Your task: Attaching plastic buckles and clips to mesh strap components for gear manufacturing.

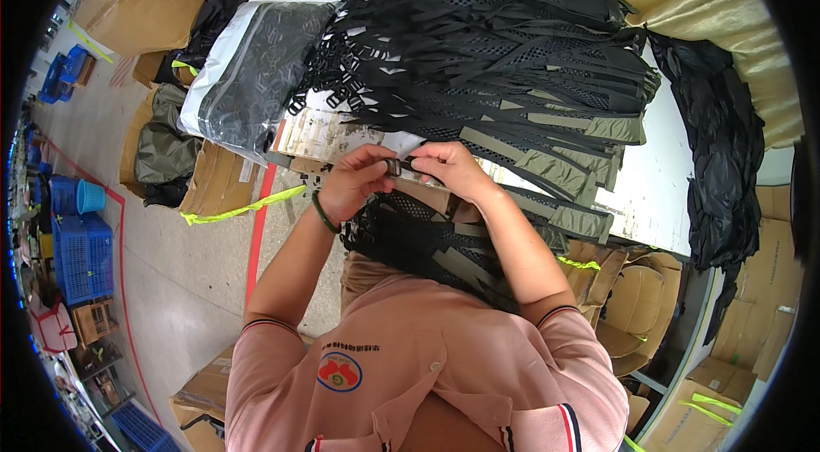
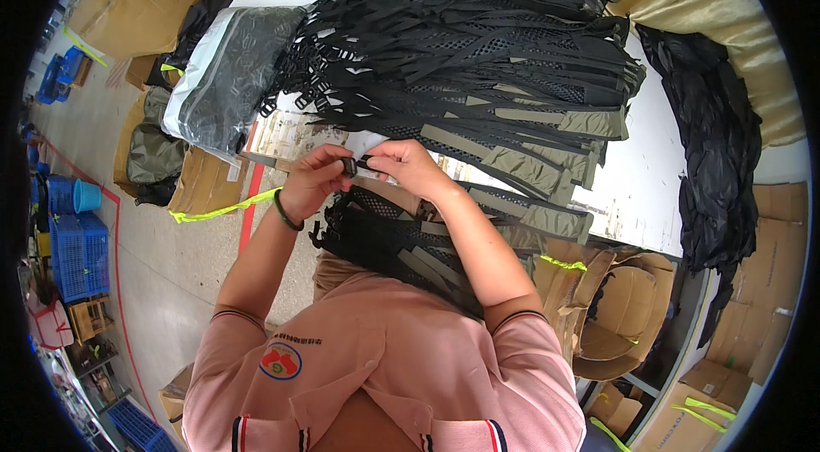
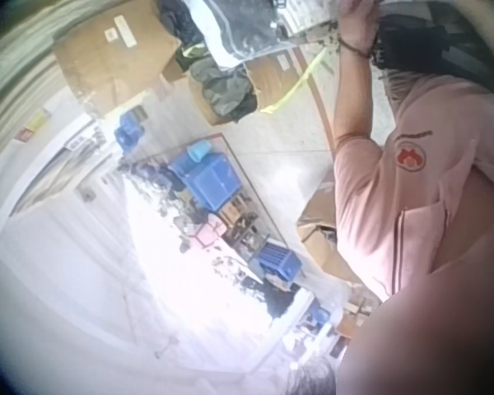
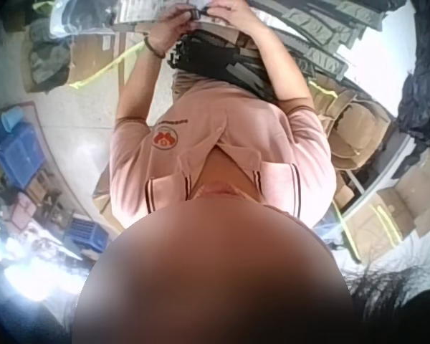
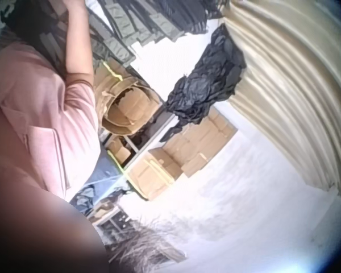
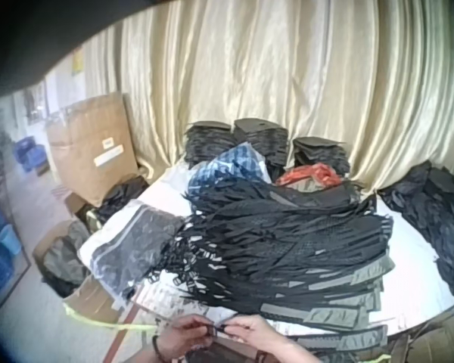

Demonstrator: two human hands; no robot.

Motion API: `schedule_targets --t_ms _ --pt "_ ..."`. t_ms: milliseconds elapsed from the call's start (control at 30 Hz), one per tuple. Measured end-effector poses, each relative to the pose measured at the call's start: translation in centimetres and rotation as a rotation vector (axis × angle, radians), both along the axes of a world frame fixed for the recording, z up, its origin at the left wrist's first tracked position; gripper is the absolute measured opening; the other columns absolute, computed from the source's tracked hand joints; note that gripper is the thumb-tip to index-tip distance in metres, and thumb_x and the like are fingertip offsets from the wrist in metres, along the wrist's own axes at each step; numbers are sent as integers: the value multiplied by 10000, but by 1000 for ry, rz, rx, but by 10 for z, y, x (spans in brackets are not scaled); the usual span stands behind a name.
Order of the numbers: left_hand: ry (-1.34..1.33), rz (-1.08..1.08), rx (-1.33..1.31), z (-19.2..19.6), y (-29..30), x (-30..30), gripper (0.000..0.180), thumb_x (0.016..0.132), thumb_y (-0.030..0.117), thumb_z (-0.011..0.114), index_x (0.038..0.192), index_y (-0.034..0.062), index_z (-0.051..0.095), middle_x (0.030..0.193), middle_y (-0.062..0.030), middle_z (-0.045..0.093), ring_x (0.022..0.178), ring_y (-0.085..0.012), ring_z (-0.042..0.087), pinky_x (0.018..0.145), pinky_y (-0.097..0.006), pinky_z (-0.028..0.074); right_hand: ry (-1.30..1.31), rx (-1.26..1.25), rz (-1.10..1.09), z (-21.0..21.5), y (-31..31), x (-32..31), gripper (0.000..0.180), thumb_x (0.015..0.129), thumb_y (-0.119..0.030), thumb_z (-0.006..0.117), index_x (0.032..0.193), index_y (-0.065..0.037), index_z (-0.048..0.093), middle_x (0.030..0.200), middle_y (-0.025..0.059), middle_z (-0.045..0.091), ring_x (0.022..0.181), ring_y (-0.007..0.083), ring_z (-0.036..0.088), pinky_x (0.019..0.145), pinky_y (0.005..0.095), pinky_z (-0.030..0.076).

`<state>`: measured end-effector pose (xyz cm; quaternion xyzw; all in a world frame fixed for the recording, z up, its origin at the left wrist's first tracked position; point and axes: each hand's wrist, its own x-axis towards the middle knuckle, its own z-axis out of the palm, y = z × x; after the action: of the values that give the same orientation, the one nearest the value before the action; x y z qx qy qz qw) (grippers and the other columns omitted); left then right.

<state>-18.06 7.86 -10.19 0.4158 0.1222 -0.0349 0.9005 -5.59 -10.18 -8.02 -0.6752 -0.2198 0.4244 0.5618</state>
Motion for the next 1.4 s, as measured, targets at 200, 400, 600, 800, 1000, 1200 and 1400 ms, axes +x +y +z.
schedule_targets --t_ms 200,400,600,800,1000,1200,1400 --pt "3 -38 -154 -16 -14 2 217 926 29 503 1124 14 590 895 -49 622 727 -124 601 692 -247 502 102 146 114 0 -10 -1 147 891 -135 603 967 -18 652 764 -44 592 672 40 510 618 180 422" --pt "-22 -82 -214 -18 -18 9 224 932 38 494 1134 6 585 941 -59 624 758 -111 581 687 -234 484 208 138 170 1 -13 -7 137 896 -140 595 945 -22 646 784 -41 585 700 39 507 639 186 428" --pt "-25 -68 -195 -17 -24 9 194 927 24 492 1099 23 581 941 -46 616 772 -107 573 681 -234 477 38 143 207 5 -13 -15 118 877 -105 585 928 -11 636 789 -11 604 712 66 529 652 214 433" --pt "-54 41 -143 -23 -30 9 166 916 10 511 1066 40 575 873 -20 594 716 -100 564 663 -228 470 -287 73 37 12 -10 -29 124 845 -91 591 889 19 628 801 88 617 736 140 561 686 284 454" --pt "-102 173 -181 -26 -43 7 163 906 -9 520 1055 48 554 857 -15 587 722 -91 563 650 -224 467 -350 86 89 18 -14 -30 104 844 -83 607 883 12 621 807 39 591 751 98 531 657 250 430" --pt "-94 211 -200 -29 -47 5 157 912 -3 516 1056 53 545 867 -18 590 752 -91 562 662 -227 461 -657 10 158 22 -16 -35 115 826 -75 623 873 30 622 784 83 604 715 191 590 651 294 465" --pt "-88 94 -330 -28 -47 4 155 926 31 513 1074 68 545 896 -23 582 749 -110 550 682 -257 449 -259 -4 -120 23 -12 -43 73 834 -38 617 882 16 620 798 73 623 676 155 587 630 244 473"
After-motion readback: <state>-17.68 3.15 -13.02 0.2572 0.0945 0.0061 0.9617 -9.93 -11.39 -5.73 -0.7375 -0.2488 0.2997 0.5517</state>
